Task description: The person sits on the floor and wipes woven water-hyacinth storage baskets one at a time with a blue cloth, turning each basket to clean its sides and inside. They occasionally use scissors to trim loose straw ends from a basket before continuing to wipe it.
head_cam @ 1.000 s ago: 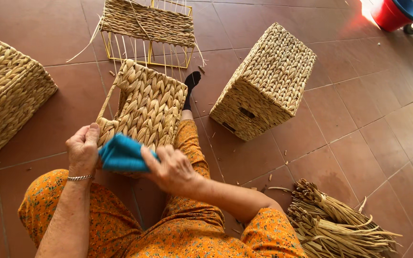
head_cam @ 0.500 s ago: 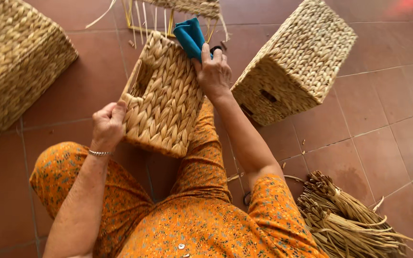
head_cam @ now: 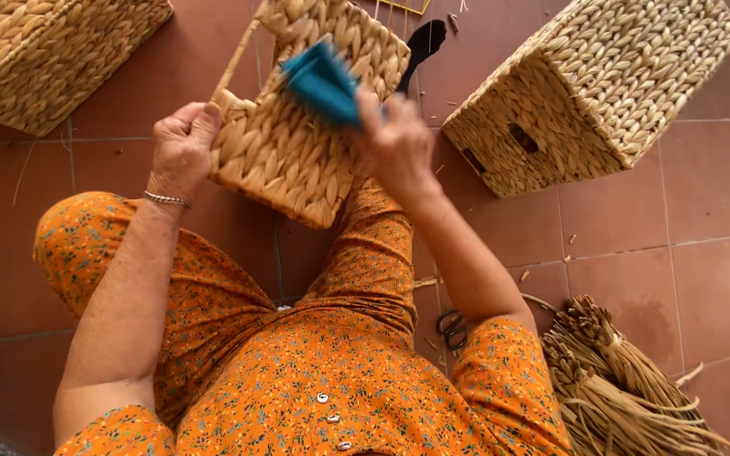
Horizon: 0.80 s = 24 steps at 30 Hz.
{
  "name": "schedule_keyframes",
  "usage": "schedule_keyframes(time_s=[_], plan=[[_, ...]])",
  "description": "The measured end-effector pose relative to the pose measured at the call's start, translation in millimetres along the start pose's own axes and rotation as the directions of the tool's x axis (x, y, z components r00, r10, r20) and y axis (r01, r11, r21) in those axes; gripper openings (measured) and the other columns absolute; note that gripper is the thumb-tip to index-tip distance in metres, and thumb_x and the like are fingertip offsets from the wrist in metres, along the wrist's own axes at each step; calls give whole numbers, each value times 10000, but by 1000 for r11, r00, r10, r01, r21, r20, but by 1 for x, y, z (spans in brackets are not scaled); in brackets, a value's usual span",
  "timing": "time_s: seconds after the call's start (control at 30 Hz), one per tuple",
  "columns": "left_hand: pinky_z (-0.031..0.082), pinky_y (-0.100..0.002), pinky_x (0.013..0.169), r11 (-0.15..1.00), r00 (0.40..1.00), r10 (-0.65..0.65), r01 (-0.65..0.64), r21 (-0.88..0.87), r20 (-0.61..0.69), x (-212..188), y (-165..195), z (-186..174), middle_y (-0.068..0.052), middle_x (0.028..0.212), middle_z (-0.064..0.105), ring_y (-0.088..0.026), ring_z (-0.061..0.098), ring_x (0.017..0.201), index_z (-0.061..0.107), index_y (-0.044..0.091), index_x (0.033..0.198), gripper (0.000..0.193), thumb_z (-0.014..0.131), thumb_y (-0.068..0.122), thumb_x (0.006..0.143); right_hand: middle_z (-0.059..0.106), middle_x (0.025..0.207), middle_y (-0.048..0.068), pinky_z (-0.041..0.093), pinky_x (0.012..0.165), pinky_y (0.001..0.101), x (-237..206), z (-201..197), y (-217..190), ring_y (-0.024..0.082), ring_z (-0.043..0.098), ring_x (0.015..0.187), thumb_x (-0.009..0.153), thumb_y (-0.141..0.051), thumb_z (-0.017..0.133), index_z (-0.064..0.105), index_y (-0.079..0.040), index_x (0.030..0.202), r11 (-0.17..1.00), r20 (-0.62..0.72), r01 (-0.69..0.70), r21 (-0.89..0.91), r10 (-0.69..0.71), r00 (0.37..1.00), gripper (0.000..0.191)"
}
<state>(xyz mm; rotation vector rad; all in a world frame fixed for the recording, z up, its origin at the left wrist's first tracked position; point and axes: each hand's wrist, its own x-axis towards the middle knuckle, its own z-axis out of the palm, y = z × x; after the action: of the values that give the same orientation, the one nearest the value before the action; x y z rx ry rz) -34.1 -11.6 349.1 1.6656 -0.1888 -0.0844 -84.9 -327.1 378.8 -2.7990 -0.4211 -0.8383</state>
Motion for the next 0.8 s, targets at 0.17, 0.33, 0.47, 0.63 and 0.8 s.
schedule_keyframes(time_s=[0.17,0.33,0.47,0.63,0.8], plan=[[418,-201,658,998,999,-32,32,-48,15,-22,-9,4,86,863,587,-16,467,783,710,-5,1066,307,607,276,1132,661,1013,151,540,674,433,36,5,81,288,673,847,1002,-344,793,613,-84,1361,967,-6,-253,25,253,967,478],[481,-207,792,964,966,-230,243,-109,118,-33,0,-36,79,967,657,-19,558,891,694,18,1133,279,556,258,1100,742,1083,164,587,800,345,32,-21,74,194,707,933,1025,-261,665,633,-79,1391,474,429,-586,658,404,808,409],[515,-271,915,922,913,-339,275,272,228,-11,28,-83,-8,1079,738,-86,642,999,714,-13,1204,357,580,258,1012,709,1194,197,577,924,374,20,-43,36,249,714,1062,1030,-188,720,564,-29,1431,689,200,-290,664,211,957,459],[539,-281,855,956,969,-211,177,232,132,52,50,-74,-27,1055,736,-99,683,939,691,30,1222,468,503,443,1106,669,1202,217,576,910,431,14,-70,-35,370,696,1064,939,-176,796,548,-31,1413,809,91,-24,587,-37,995,555],[544,-328,654,892,925,-378,355,278,30,78,72,-54,-57,840,712,-131,647,734,752,12,969,484,670,481,1056,630,1193,199,574,892,453,3,-73,-96,372,666,1029,941,-230,803,523,2,1416,751,23,104,652,-157,987,598]])
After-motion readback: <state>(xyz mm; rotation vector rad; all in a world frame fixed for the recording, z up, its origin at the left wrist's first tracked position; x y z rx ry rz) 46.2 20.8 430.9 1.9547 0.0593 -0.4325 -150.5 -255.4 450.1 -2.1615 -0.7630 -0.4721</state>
